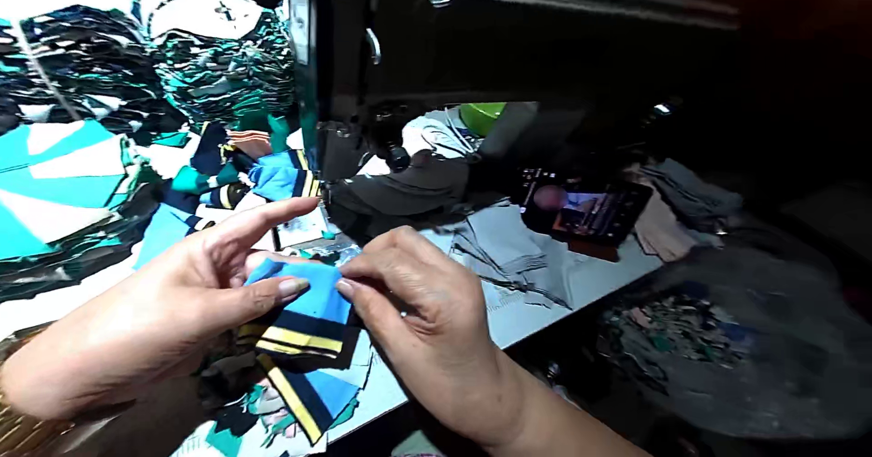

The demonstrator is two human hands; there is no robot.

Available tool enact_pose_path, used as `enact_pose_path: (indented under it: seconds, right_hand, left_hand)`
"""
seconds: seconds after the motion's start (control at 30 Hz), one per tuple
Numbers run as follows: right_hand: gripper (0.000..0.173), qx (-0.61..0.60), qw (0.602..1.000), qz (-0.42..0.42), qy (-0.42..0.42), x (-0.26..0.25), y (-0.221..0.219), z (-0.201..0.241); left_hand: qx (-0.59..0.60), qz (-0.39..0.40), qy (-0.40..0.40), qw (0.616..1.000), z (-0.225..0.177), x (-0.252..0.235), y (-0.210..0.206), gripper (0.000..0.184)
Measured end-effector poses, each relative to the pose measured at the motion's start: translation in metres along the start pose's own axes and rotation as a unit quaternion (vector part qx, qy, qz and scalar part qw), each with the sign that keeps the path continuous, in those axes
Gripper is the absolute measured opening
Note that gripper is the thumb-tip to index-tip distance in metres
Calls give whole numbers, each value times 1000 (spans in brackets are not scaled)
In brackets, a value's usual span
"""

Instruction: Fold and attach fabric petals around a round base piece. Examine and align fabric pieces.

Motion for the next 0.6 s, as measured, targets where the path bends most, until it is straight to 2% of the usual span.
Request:
enact_pose_path:
  seconds: [0.13,0.23,0.33,0.5,0.6]
  right_hand:
    - [22,26,998,37,-44,0,1,-3]
    - [16,15,997,55,-51,1,0,-5]
    - [9,-8,999,36,-30,0,-2,-1]
    - [8,37,998,9,49,-1,-3,3]
    - [8,51,997,17,61,0,-4,2]
  left_hand:
    - [5,-13,5,1000,-2,1,-1,66]
    - [8,-14,-8,1000,-1,1,0,64]
    - [8,-9,-21,1000,1,1,1,63]
    - [13,-7,-13,1000,-1,2,0,64]
    - [23,5,-22,999,0,2,0,65]
Point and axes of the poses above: each hand's wrist, its own x-axis away from the middle knuckle, its own y-axis out of the back of the hand, z = x × y, the point moved 4 cm from there along -x, towards the middle knuckle, and after that the axes turned 11 degrees about -z, right-handed, at the moved point
